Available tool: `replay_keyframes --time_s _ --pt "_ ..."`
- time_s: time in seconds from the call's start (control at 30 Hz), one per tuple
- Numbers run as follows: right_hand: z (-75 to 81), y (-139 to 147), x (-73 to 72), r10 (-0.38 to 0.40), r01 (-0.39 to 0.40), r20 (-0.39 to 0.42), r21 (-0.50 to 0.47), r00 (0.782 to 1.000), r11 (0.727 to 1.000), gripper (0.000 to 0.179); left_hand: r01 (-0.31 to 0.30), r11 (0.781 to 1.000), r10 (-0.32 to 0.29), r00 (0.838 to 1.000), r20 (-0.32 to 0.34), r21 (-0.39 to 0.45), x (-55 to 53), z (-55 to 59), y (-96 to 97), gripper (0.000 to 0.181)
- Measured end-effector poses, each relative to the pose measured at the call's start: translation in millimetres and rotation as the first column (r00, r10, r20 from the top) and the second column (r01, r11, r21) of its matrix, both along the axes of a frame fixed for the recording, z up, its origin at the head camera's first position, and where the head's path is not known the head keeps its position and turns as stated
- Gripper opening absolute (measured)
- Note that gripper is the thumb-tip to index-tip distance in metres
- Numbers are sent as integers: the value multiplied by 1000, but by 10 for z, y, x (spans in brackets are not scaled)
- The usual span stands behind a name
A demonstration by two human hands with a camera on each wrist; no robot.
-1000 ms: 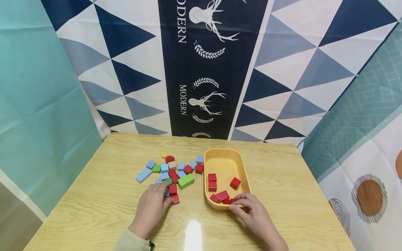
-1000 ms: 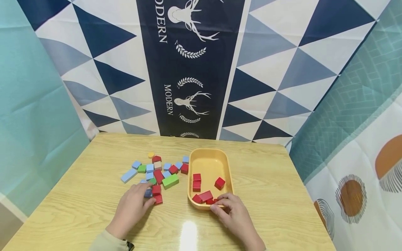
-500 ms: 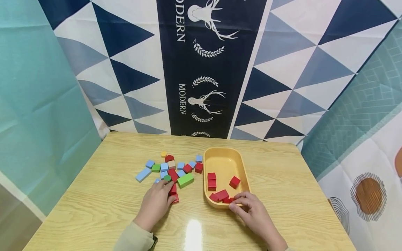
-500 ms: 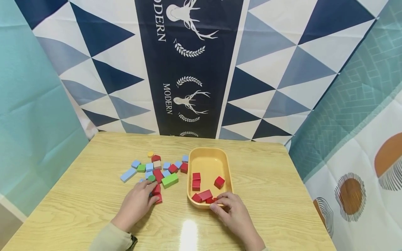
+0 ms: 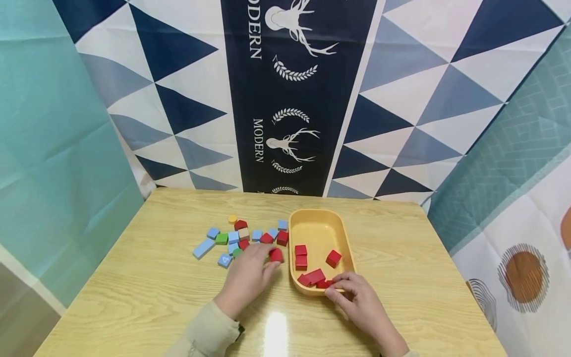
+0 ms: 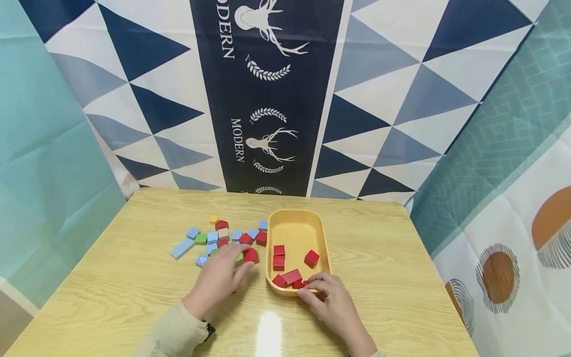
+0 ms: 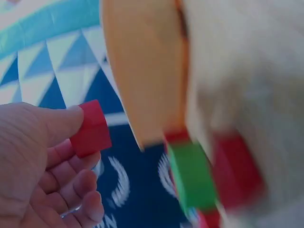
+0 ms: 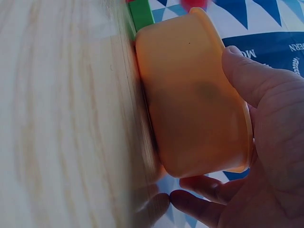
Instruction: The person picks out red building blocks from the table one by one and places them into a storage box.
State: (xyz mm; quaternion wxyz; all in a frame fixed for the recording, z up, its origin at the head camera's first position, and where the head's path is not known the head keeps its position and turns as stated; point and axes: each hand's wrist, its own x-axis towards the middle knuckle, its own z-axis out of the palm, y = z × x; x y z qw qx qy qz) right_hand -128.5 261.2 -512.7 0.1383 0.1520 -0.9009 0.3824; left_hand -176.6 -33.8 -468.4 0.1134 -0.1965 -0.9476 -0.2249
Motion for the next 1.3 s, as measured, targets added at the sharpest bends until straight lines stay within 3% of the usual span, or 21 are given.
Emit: replay_keyframes --time_s 0.17,0.3,0.4,0.57,0.73,0.87,1.07,1.3 --pt "4 17 12 23 -23 -1 -3 1000 1000 15 131 989 -132 991 -14 -63 -86 89 431 44" --pt "8 36 7 25 -25 -18 -3 1000 1000 14 170 979 -172 985 -13 -109 -163 60 673 42" --pt "1 19 2 22 -22 -23 -4 999 1000 14 187 976 -191 981 -26 -115 -183 29 707 39" --pt "1 -1 8 18 -18 21 -16 1000 1000 13 165 984 -168 985 -33 -70 -118 -38 477 32" --pt "-6 3 9 3 -2 45 -19 999 1000 14 37 998 -39 998 -40 -48 47 -100 -28 34" --pt "7 38 -6 -17 18 59 -16 998 1000 13 -36 995 37 999 12 -90 159 -181 -375 37" --pt "7 35 -12 5 -4 42 -37 999 999 14 15 987 0 995 99 -159 272 -325 -568 33" --pt "3 -1 -13 14 -13 31 -42 999 999 14 32 979 -19 998 66 -202 284 -386 -539 35"
